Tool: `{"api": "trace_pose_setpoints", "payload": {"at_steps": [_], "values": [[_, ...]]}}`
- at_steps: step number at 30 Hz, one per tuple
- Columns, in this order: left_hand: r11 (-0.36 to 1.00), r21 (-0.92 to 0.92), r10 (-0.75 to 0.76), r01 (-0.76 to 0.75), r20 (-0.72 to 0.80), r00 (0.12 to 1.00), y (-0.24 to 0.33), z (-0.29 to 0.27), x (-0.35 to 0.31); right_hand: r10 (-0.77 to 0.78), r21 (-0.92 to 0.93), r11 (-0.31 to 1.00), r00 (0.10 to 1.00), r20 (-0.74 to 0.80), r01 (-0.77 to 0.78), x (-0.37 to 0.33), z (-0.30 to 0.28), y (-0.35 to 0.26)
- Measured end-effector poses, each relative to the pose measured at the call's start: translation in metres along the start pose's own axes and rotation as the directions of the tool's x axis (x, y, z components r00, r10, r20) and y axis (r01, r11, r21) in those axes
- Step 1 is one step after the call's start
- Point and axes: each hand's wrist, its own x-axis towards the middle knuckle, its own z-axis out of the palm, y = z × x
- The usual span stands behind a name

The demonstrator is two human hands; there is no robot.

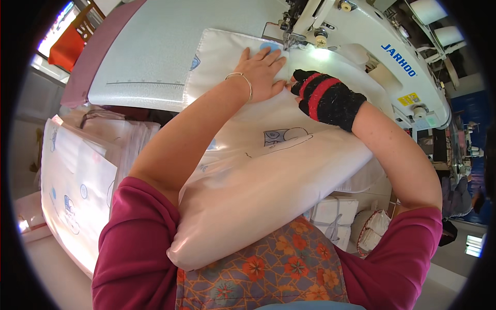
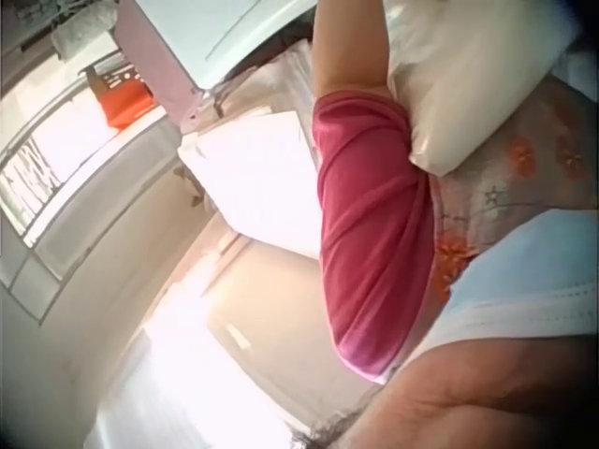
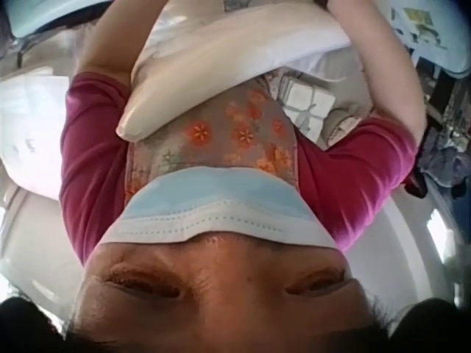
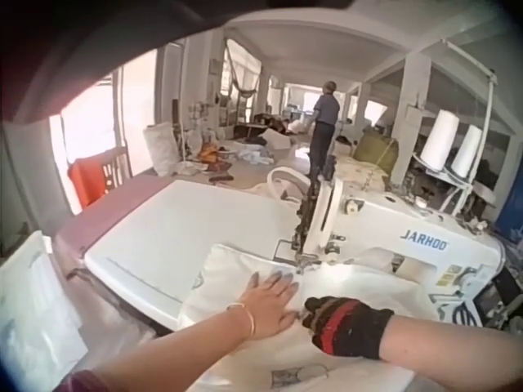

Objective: Sewing and folding plastic pillow covers using an industrial sewing machine.

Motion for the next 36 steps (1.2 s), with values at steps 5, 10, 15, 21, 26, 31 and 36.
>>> {"api": "trace_pose_setpoints", "payload": {"at_steps": [5,10,15,21,26,31,36], "values": [[1.0,0.001,0.0,0.0,0.012,1.0,-0.007,0.003,0.013,-0.001,-0.085,0.996,1.0,-0.023,-0.001,0.005,0.004,0.011],[0.999,-0.018,-0.048,0.048,0.001,0.999,-0.004,-0.001,0.021,0.269,0.291,0.919,0.963,0.032,-0.266,0.033,0.015,0.036],[0.997,0.028,-0.072,0.07,0.062,0.995,-0.01,-0.003,-0.001,0.362,0.313,0.87,0.924,0.121,-0.381,0.039,0.036,0.053],[0.994,0.072,0.075,-0.078,0.053,0.996,-0.046,-0.004,0.019,0.023,0.013,1.0,0.987,-0.157,-0.021,0.027,0.031,0.064],[0.988,0.001,0.152,-0.153,0.052,0.987,-0.047,-0.019,0.017,0.22,0.348,0.919,0.973,-0.069,-0.183,0.026,0.019,0.051],[0.978,0.115,0.154,-0.173,0.153,0.976,-0.064,-0.021,-0.013,0.133,0.132,0.985,0.97,-0.201,-0.108,0.027,0.021,0.051],[0.938,0.068,0.33,-0.339,0.11,0.937,-0.102,-0.019,0.002,0.003,0.055,0.998,0.954,-0.299,0.014,0.025,0.028,0.056]]}}
